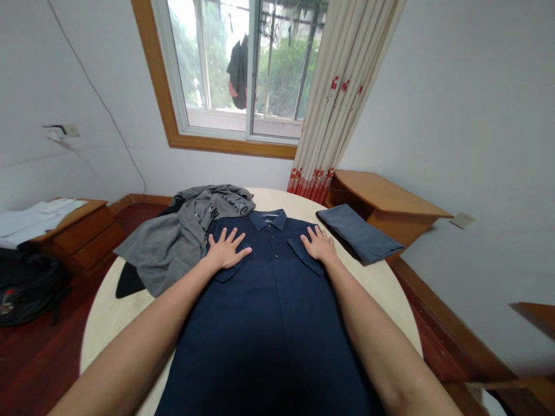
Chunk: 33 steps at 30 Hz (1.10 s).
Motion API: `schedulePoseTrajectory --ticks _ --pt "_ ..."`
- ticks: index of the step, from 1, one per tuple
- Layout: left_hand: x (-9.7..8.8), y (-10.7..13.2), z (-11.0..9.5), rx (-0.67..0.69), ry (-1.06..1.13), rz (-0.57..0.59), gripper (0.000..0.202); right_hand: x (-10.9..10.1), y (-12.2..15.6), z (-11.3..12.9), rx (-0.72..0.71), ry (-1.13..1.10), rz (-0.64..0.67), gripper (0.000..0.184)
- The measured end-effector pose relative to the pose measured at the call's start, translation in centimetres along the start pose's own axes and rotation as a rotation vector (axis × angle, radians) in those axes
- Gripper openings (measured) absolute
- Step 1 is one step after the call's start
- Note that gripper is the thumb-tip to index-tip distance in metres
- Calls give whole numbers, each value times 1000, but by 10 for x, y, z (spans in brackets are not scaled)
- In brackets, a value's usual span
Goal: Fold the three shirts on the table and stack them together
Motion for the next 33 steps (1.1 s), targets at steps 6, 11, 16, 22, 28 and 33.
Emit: schedulePoseTrajectory --ticks 6,11,16,22,28,33 --pt "-1 -18 8 -6 -7 42 84 0 -22 1 -5 10 9 72" --pt "-1 -37 15 -6 -6 51 86 2 -39 3 -13 16 10 74" --pt "-3 -47 18 -5 -8 27 86 3 -51 4 -30 28 -8 74" --pt "-5 -43 17 -3 -18 -2 83 0 -45 4 -35 16 -44 74" --pt "-4 -35 13 25 -31 -8 82 0 -32 -2 -5 -6 -44 76" --pt "-1 -28 7 43 -25 -9 83 -1 -20 -12 7 -12 -55 76"
Point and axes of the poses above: each hand's wrist, its own y-axis away from the middle knuckle, its own x-axis out of the palm, z = x × y, the point moved 10 cm from there along -y, towards the middle knuckle, and after that the axes turned 6 degrees about -y, right-handed, at the moved point
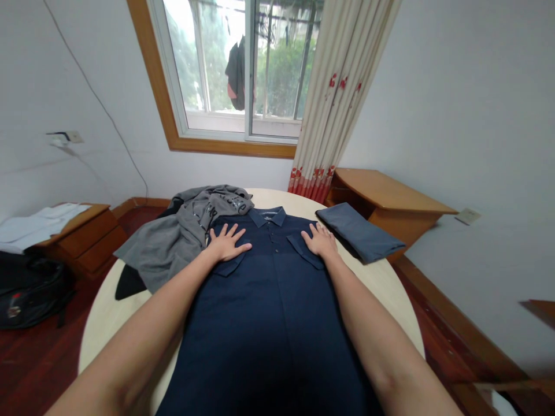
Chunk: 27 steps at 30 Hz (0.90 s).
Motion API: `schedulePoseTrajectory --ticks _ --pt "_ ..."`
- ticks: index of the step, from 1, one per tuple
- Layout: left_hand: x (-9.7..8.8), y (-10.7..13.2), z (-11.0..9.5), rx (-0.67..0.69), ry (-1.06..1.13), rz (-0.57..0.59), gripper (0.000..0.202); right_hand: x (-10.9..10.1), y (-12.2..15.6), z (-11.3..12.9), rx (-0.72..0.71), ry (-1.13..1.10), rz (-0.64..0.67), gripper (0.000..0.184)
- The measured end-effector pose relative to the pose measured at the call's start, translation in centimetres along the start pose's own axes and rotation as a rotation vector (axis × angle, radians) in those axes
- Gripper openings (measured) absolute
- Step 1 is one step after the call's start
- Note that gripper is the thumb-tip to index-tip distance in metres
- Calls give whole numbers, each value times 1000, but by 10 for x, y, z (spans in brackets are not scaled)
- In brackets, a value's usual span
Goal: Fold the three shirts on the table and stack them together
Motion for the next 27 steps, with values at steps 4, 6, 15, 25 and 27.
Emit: schedulePoseTrajectory --ticks 4,6,15,25,27 --pt "0 9 -8 17 16 -5 84 -6 9 -2 -1 0 -17 74" --pt "0 11 -11 17 23 10 85 -12 15 1 12 14 -34 70" --pt "-7 -3 13 -141 -5 10 85 -18 58 43 -89 -84 -28 62" --pt "-3 -12 24 -132 -2 -4 87 -6 60 23 -52 -42 49 71" --pt "-6 -12 21 -134 -24 1 84 -10 59 24 -46 -42 23 70"
Point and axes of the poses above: each hand's wrist, its own y-axis away from the middle knuckle, its own x-axis out of the palm, z = x × y, the point moved 10 cm from there along -y, towards the middle knuckle, and after that the axes turned 6 degrees about -y, right-handed, at the moved point
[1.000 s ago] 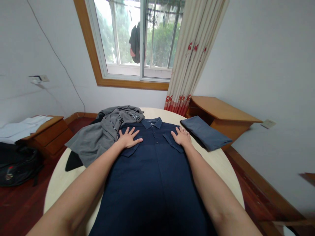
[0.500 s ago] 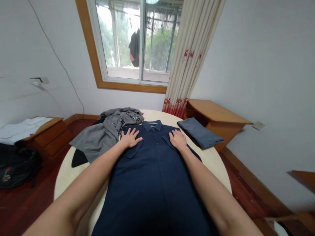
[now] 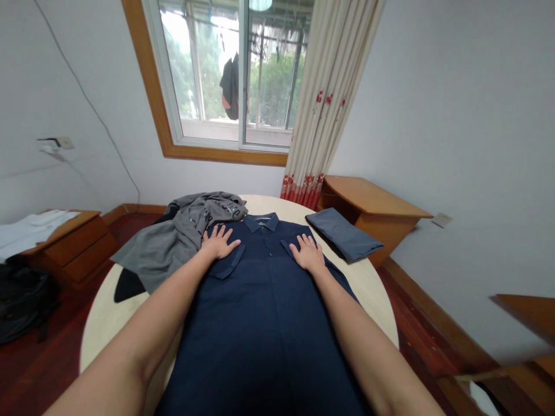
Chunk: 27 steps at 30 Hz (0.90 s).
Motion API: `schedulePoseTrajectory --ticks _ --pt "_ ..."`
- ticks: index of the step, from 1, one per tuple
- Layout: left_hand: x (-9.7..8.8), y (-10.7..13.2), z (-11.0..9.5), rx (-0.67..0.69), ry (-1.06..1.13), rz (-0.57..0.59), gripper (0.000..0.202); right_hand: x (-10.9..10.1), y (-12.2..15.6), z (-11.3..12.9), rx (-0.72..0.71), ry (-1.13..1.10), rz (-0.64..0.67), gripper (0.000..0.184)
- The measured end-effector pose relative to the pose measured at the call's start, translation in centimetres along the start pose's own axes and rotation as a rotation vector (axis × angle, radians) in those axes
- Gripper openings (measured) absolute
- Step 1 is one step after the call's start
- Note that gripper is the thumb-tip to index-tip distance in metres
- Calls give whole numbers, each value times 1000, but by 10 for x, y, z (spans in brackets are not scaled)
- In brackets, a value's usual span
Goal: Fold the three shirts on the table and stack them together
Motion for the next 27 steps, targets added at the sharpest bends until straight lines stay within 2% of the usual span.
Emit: schedulePoseTrajectory --ticks 2,5,8,11,15,19,22,27 --pt "-7 5 -7 -1 -31 -12 77 -5 3 2 8 13 -31 67" --pt "-24 27 -32 49 -22 -112 68 -18 14 18 -39 68 -129 58" --pt "-30 69 -65 177 33 -197 64 -27 38 54 -218 76 -252 51" --pt "-19 118 -81 267 55 -211 62 -19 71 89 -359 8 -248 49" --pt "-3 170 -71 284 55 -195 60 0 111 110 -415 -80 -134 50" --pt "2 202 -50 217 42 -204 63 3 136 100 -342 -155 -94 51" --pt "2 219 -41 162 36 -222 64 0 148 89 -313 -175 -101 50" --pt "4 244 -20 -62 46 -249 67 -2 154 83 -314 -172 -114 48"
Point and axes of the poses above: each hand's wrist, its own y-axis away from the middle knuckle, its own x-axis out of the palm, z = x × y, the point moved 10 cm from there along -y, towards the middle knuckle, and after that the axes turned 6 degrees about -y, right-handed, at the moved point
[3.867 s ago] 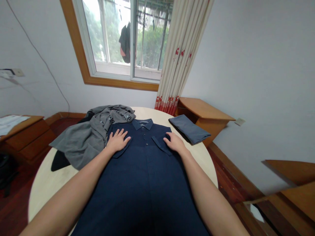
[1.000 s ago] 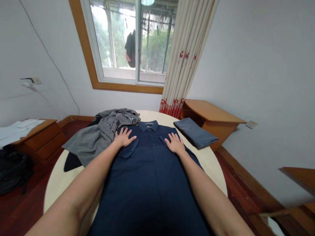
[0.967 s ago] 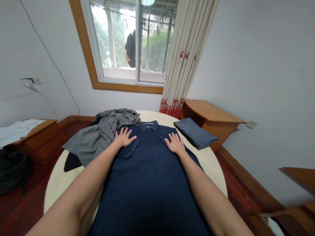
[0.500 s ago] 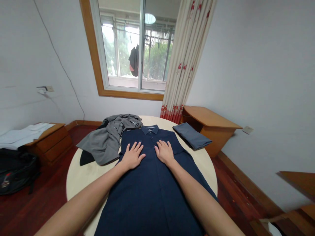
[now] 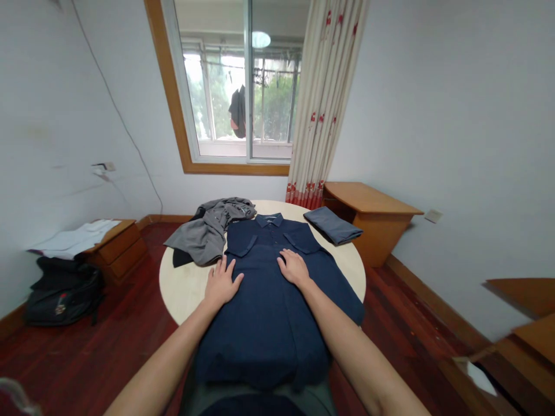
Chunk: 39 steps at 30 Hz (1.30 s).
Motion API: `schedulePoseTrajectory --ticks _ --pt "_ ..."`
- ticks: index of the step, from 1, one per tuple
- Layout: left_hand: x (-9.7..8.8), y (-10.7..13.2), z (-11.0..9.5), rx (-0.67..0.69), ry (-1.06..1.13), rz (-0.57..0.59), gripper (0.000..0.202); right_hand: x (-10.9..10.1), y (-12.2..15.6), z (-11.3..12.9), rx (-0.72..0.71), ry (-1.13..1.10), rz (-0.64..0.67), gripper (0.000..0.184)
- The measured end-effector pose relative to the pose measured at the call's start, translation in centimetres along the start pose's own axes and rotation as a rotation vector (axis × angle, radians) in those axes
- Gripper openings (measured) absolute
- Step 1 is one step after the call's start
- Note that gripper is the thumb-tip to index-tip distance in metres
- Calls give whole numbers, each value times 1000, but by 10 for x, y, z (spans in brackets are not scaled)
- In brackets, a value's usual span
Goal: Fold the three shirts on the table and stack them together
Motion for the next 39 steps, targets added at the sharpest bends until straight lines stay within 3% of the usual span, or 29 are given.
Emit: schedulePoseTrajectory --ticks 4,8,13,18,22,25,28,33,39 --pt "-7 9 15 -100 66 -29 65 0 -1 0 -9 -13 -7 46" --pt "-14 -1 25 -107 358 -44 64 -1 -2 -1 -13 -14 -10 45" --pt "-5 -5 34 -151 702 120 68 -2 -2 -2 -21 -24 -27 44" --pt "6 29 21 -98 938 342 60 -1 -3 -3 -29 -31 -31 42" --pt "11 53 15 -77 1085 395 61 -4 -2 -2 -33 -42 -40 41" --pt "19 53 16 -106 1169 415 64 -5 -1 -2 -32 -46 -42 41" --pt "21 32 30 -205 1155 312 66 -6 -1 -1 -30 -49 -40 41" --pt "8 -35 61 -355 768 151 52 -6 0 -2 -33 -54 -42 41" --pt "19 -103 69 -413 570 243 40 -8 -1 0 -57 -54 -54 40"
Point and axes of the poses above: each hand's wrist, its own y-axis away from the middle knuckle, its own x-axis out of the palm, z = x × y, the point moved 10 cm from there along -y, towards the middle knuckle, and after that the axes turned 6 degrees about -y, right-handed, at the moved point
